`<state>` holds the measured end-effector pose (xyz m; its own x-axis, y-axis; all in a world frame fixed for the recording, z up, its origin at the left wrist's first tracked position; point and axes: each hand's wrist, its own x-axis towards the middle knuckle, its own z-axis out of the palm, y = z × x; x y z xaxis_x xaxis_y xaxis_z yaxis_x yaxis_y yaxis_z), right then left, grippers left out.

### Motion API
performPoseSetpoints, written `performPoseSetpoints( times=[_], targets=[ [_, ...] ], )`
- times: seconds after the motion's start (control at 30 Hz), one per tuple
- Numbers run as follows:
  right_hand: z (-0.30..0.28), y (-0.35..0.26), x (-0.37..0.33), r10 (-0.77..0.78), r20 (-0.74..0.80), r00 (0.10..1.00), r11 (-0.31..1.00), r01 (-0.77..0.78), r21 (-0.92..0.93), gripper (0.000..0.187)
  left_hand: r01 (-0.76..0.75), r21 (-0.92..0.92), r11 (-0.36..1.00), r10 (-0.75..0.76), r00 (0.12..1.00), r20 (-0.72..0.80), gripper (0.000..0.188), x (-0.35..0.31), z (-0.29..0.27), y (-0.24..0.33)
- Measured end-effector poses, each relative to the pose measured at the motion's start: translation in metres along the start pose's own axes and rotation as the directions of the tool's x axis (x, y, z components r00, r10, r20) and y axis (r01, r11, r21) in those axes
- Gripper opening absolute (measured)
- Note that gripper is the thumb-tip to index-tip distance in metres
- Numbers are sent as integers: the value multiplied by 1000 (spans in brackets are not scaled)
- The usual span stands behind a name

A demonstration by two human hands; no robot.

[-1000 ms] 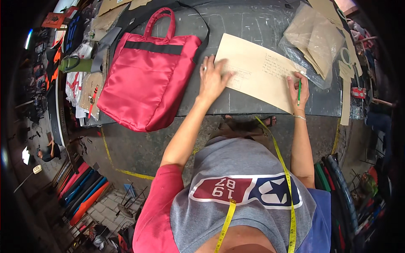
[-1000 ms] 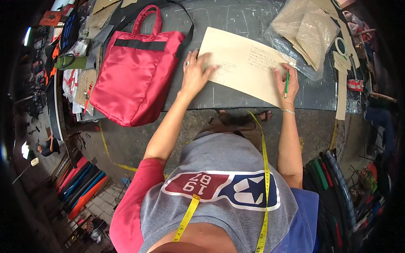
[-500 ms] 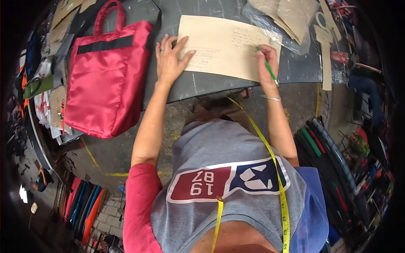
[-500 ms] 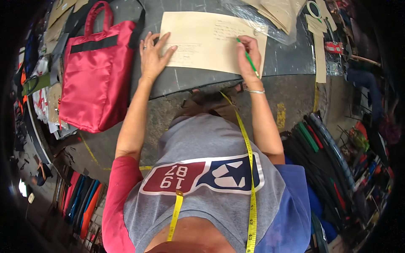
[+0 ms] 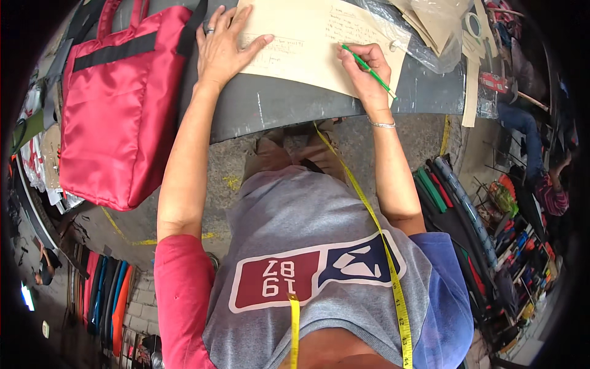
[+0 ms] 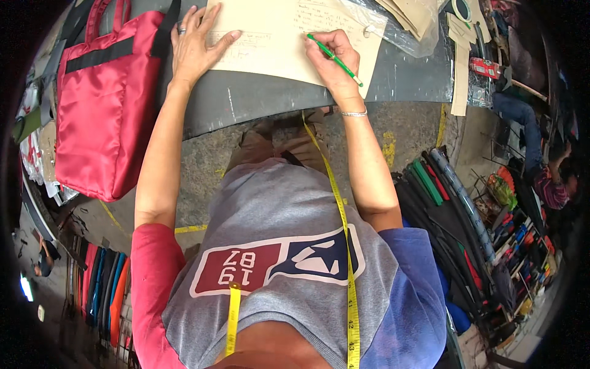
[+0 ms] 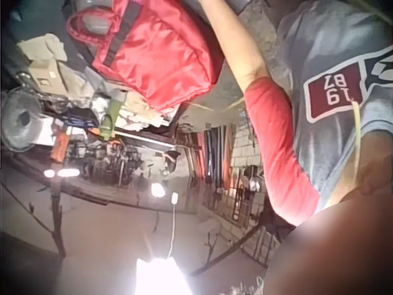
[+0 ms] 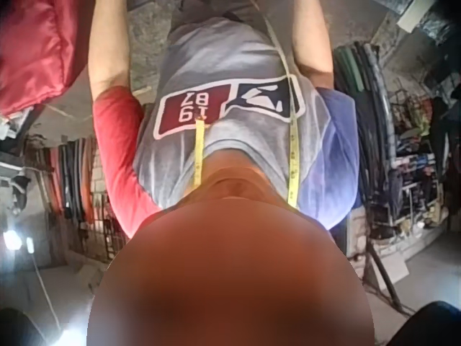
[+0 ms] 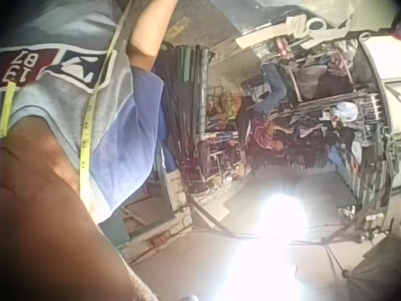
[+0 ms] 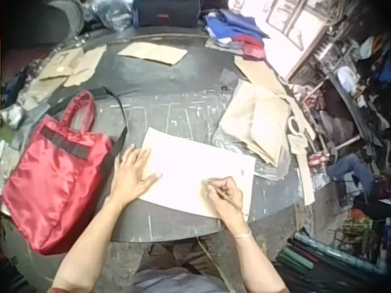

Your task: Measure the dimensions of a red tote bag and its corresponding cardboard patterns, and record the measurements on paper.

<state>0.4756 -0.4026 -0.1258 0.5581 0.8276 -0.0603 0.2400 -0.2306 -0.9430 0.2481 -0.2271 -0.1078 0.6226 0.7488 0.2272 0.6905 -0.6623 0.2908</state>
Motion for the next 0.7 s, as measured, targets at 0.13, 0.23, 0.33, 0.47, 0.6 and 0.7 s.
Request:
performPoseSetpoints(
  times=[0.13,0.23,0.33,0.47,0.6,0.7],
  targets=[
    [3,-6,6,-47,93,995,998,42,53,12,135,-42,990,-125,973,193,89,1,-14,4],
    [7,-10,16,-68,85,994,997,66,27,13,136,-30,990,-128,975,182,88,1,-14,4],
    [7,-15,27,-133,124,983,977,151,-149,13,146,-29,989,-138,972,191,88,3,-14,4],
    [11,-9,36,-168,143,975,962,194,-193,11,165,-25,986,-157,966,208,89,5,-15,6],
    [14,9,36,-262,119,958,941,281,-189,12,193,1,981,-187,950,250,89,8,-16,8],
    [14,10,36,-254,114,960,950,270,-156,14,188,2,982,-183,953,242,89,7,-13,7]
  ],
)
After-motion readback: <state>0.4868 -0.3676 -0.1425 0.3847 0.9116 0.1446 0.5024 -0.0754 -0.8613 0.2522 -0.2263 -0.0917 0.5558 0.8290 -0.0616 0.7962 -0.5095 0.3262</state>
